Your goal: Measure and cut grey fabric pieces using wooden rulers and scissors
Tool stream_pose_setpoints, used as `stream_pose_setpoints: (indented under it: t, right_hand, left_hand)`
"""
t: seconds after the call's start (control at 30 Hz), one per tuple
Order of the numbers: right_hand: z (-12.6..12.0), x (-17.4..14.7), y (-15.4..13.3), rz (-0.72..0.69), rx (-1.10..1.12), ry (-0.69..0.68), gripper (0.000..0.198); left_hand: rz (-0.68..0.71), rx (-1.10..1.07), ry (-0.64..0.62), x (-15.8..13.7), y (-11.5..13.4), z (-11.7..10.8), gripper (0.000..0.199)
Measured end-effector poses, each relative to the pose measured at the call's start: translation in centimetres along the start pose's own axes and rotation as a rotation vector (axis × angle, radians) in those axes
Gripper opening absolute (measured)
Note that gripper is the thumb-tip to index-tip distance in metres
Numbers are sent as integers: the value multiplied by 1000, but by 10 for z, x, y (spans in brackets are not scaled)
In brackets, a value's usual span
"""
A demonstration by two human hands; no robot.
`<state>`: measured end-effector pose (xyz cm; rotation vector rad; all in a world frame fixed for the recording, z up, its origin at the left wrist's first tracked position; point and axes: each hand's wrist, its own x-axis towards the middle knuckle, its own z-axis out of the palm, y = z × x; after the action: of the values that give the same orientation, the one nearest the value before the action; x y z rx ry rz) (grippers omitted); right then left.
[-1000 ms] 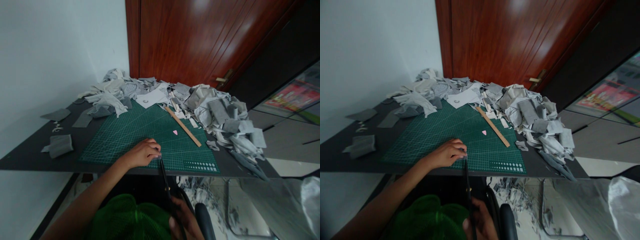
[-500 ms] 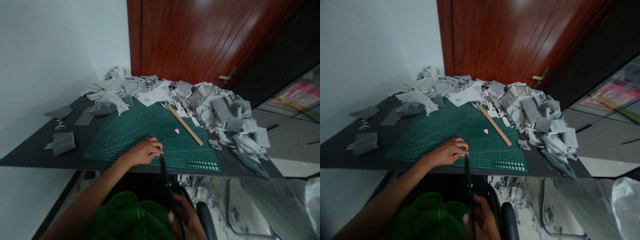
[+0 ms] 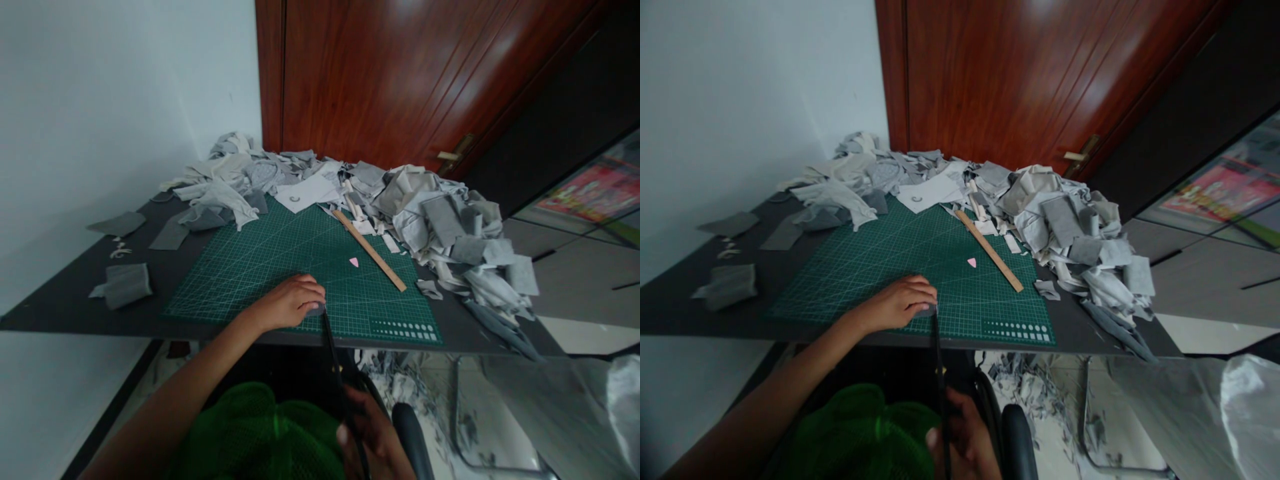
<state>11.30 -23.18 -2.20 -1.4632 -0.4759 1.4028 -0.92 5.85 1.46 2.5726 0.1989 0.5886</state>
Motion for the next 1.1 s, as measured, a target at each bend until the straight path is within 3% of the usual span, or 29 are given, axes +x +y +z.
stream_pose_setpoints:
  t: [0.63,0.93,1.1]
  right_hand:
    - [6,-5,-1,-57,-6,73,77]
    - [11,-9,-25,-56,13,10,72]
    - [15,-6,-23,-83,37,25,66]
  left_hand:
    - [27,-18,-5,0,2,-3,19]
    - [27,-51,4,0,1,-1,20]
    - [28,-77,14,0,-1,1,18]
